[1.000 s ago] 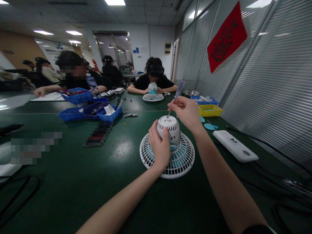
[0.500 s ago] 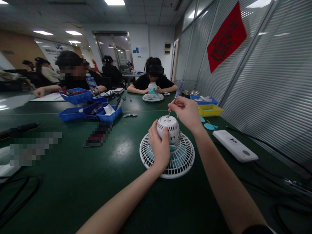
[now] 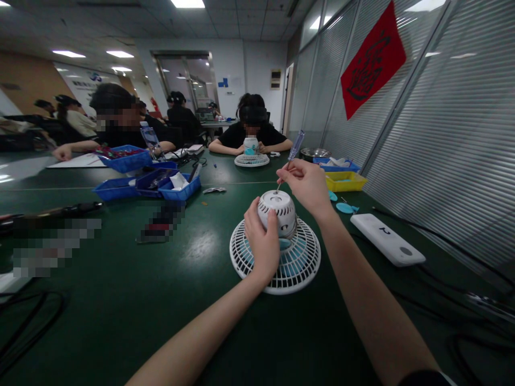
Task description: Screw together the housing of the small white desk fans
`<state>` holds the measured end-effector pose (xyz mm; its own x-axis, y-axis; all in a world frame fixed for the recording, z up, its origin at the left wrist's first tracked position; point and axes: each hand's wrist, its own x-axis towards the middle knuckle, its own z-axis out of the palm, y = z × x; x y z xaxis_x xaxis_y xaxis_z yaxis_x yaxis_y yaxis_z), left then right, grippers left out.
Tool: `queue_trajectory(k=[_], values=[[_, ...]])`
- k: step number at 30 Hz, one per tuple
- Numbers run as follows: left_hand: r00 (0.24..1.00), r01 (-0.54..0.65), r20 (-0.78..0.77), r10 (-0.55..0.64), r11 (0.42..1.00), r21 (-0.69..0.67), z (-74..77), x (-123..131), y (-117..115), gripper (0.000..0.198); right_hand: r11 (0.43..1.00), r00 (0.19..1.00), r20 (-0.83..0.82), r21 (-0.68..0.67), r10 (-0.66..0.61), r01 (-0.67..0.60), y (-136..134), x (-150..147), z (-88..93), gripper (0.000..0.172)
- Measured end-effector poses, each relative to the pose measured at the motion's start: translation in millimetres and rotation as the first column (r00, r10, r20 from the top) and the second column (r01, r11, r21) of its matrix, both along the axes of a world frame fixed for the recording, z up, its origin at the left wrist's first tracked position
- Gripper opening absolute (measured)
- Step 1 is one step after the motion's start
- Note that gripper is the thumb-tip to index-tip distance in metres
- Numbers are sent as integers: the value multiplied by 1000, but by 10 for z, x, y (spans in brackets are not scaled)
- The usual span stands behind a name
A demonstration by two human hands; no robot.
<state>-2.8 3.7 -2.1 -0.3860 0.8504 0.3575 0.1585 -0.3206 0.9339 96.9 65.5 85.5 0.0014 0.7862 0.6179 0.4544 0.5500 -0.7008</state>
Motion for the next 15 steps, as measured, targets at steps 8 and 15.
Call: queue_trajectory(k=[8, 15], values=[[1000, -9, -2, 9, 1000, 14, -4, 1, 5, 44, 999, 998, -40, -3, 42, -42, 10, -7, -15, 23], [1000, 4, 10, -4, 1000, 6, -2, 3, -5, 46, 999, 998, -30, -4, 49, -49, 5, -10, -4, 14]])
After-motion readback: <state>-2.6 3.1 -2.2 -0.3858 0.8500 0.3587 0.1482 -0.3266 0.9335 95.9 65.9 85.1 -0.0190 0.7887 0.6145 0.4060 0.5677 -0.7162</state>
